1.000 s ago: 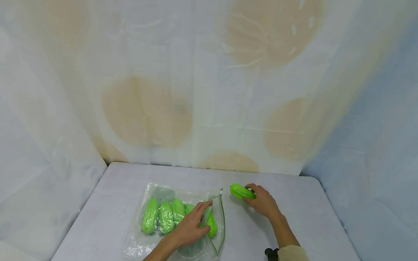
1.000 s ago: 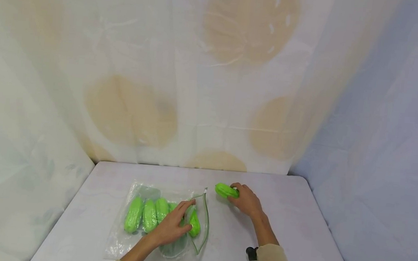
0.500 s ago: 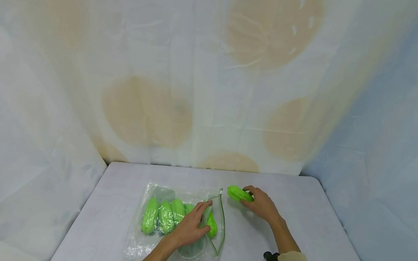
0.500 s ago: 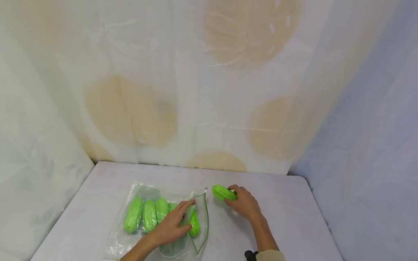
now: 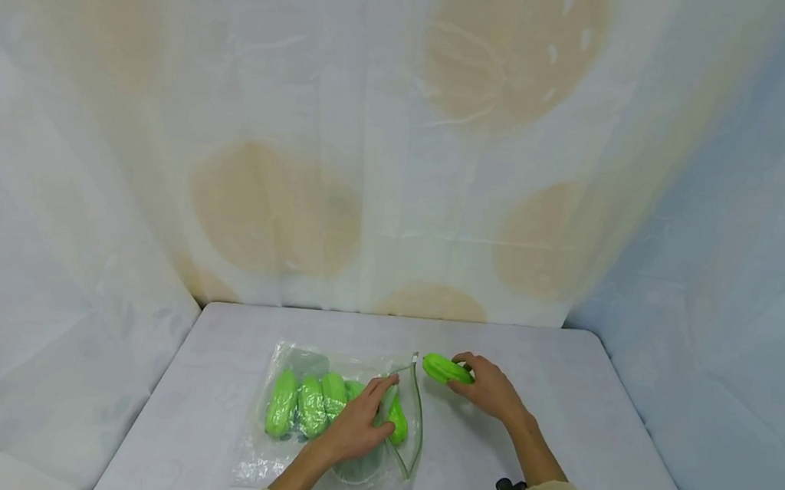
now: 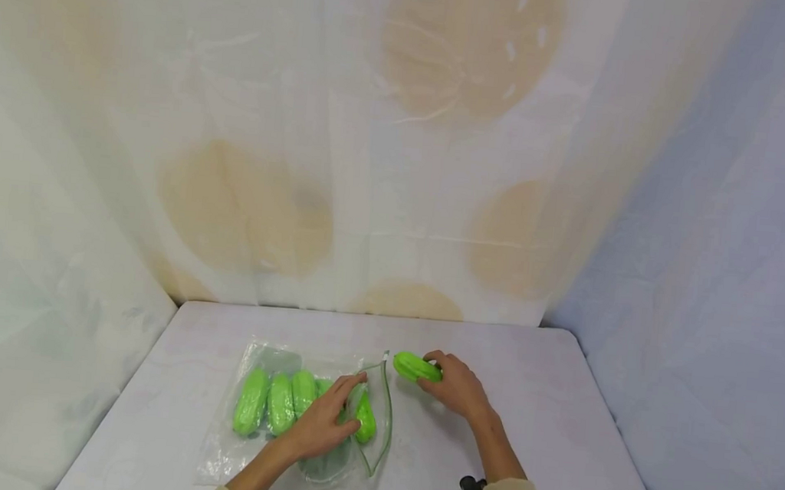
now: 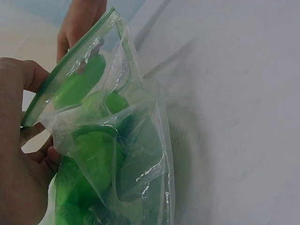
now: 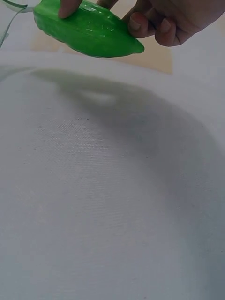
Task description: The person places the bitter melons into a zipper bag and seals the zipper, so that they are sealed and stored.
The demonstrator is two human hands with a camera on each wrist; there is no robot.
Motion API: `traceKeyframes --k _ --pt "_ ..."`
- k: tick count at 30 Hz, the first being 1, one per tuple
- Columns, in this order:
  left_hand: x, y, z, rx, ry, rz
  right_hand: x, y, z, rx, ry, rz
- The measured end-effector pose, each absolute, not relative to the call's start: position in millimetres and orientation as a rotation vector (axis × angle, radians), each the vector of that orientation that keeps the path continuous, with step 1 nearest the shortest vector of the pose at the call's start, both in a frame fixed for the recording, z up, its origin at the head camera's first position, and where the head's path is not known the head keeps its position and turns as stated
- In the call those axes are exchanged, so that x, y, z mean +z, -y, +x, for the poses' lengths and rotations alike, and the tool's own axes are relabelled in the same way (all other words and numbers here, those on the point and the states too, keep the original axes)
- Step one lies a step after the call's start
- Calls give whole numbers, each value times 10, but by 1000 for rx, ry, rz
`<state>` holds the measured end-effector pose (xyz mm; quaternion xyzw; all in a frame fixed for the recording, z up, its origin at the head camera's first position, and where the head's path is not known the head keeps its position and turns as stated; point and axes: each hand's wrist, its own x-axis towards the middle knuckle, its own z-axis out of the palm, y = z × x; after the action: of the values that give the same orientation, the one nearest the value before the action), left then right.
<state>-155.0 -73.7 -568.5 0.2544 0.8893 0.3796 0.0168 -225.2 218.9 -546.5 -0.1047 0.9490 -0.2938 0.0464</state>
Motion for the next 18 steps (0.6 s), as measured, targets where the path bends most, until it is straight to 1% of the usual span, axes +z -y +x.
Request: traceKeyframes --k 18 --pt "-5683 752 -1558 1183 -2783 843 -5392 -2168 -2094 -992 -2841 -364"
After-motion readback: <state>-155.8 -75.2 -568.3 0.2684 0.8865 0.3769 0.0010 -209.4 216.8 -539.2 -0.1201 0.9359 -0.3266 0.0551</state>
